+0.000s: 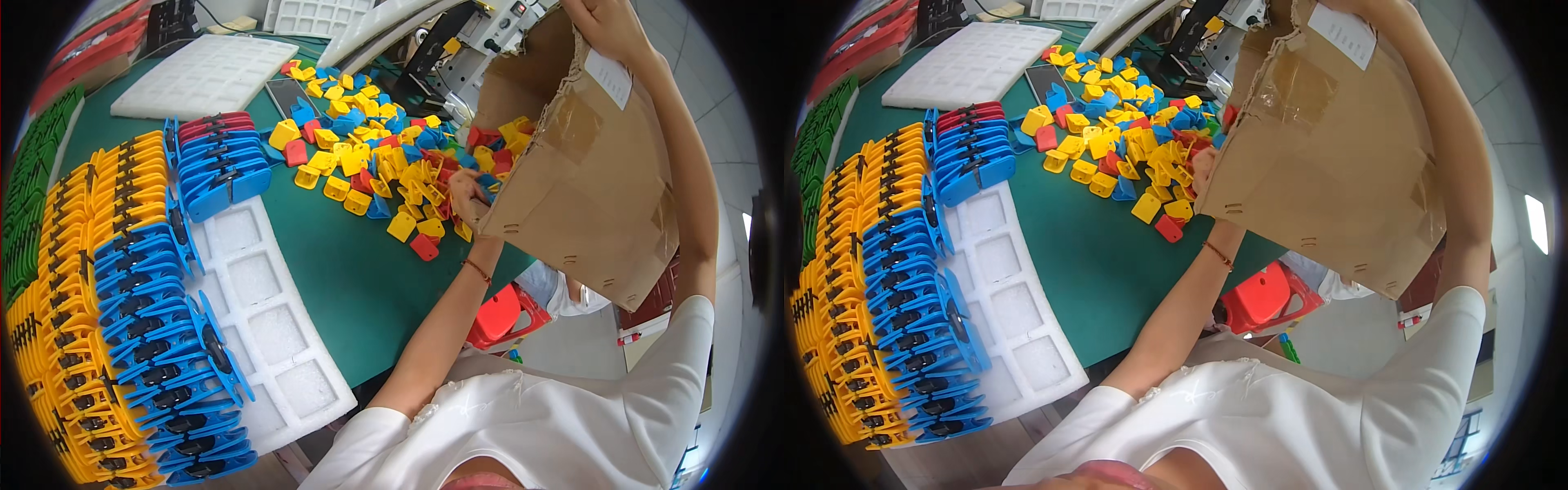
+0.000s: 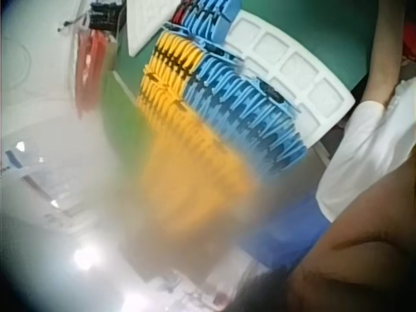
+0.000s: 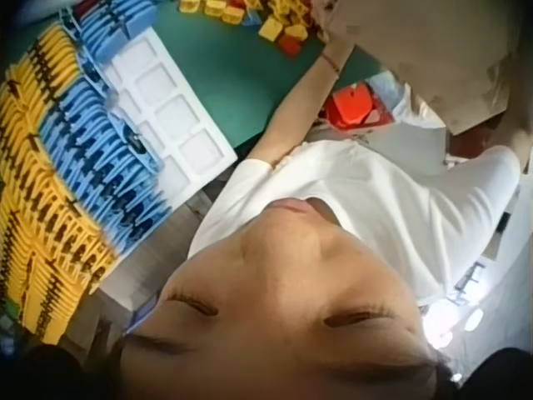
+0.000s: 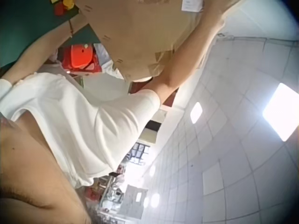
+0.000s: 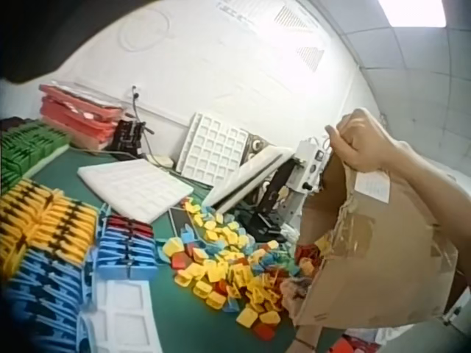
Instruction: The person assembles electronic devices into plastic clips by hand and places the assembled clips onto a foam tray. The person then picks up a cardboard box and empties plastic parts onto the workbench.
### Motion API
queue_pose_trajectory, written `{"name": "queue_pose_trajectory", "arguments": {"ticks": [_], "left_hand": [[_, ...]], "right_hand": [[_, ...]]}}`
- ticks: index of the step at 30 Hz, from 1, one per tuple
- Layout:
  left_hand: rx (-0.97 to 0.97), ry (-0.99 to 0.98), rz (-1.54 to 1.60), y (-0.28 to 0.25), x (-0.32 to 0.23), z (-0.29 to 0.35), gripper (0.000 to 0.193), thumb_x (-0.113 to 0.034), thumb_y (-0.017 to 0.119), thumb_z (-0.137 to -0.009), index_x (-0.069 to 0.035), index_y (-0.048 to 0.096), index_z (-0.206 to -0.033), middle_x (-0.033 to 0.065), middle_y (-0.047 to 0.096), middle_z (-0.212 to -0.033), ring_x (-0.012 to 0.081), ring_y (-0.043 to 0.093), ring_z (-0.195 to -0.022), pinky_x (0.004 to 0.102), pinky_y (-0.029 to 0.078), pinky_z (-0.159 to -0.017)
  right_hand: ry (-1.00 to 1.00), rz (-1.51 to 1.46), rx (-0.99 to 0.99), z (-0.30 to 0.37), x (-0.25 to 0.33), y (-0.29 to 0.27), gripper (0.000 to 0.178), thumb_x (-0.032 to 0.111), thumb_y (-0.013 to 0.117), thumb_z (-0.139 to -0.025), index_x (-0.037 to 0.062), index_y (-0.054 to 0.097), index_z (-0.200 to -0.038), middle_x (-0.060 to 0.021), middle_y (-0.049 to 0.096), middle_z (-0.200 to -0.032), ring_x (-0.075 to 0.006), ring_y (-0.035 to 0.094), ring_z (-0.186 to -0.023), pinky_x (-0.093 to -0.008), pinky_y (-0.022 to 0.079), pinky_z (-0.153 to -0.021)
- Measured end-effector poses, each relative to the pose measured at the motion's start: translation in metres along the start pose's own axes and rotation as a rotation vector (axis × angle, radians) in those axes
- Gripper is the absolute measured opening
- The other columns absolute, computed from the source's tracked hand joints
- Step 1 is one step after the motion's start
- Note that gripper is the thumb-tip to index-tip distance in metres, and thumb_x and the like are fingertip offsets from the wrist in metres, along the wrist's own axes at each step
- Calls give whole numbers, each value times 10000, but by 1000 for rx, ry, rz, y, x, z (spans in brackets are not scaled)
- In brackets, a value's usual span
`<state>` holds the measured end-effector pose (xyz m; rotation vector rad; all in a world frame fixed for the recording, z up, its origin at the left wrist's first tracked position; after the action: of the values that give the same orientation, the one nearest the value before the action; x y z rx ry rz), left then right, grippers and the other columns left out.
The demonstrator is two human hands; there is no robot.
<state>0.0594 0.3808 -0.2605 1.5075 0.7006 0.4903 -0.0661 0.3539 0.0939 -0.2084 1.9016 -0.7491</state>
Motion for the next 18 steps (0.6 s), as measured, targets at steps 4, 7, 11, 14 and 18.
{"name": "queue_pose_trajectory", "arguments": {"ticks": [4, 7, 11, 14, 18], "left_hand": [[-284, -325, 57, -18, 23, 2, 188, -217, 474, -865, -54, 429, -948, 58, 441, -762, 174, 451, -788, 303, 417, -772], [-565, -641, 117, -33, 40, 20, 236, -198, 421, -886, -55, 437, -1073, 68, 484, -852, 190, 473, -863, 314, 413, -832], [-463, -766, 245, -47, 66, 19, 367, -181, 400, -906, -81, 387, -1258, 64, 503, -1056, 197, 501, -947, 302, 419, -845], [-297, -1040, 772, -11, 90, 45, 406, -378, 410, -916, -93, 411, -1206, 68, 496, -1140, 218, 531, -1012, 322, 447, -881], [-269, -1300, 787, 1, 67, 51, 483, -451, 463, -855, -98, 432, -1185, 70, 495, -1167, 233, 534, -1062, 374, 462, -890]], "right_hand": [[-36, -57, -32, 0, 9, -1, 473, 27, 501, -844, 21, 340, -400, -135, 343, -383, -282, 333, -321, -381, 280, -380], [-63, -20, -19, -3, 16, 3, 466, 4, 501, -835, 25, 342, -398, -128, 344, -378, -278, 333, -318, -373, 283, -380], [-154, -45, -23, -22, 40, 4, 464, -7, 499, -829, 31, 335, -397, -124, 346, -376, -276, 334, -318, -368, 293, -384], [-211, -11, -17, -33, 54, -5, 465, -16, 501, -821, 40, 321, -396, -117, 354, -374, -275, 338, -319, -366, 303, -391], [-231, -21, -27, -41, 62, 6, 462, -20, 501, -815, 44, 314, -397, -112, 360, -373, -279, 338, -320, -368, 308, -397]]}}
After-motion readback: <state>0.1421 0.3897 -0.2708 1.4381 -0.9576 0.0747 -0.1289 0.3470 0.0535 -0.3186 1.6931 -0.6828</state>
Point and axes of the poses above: each hand's wrist, its own z-axis away from the middle knuckle, its own y-axis out of the palm, x = y × z, the point moved 10 cm from there along -z, towards the middle knuckle
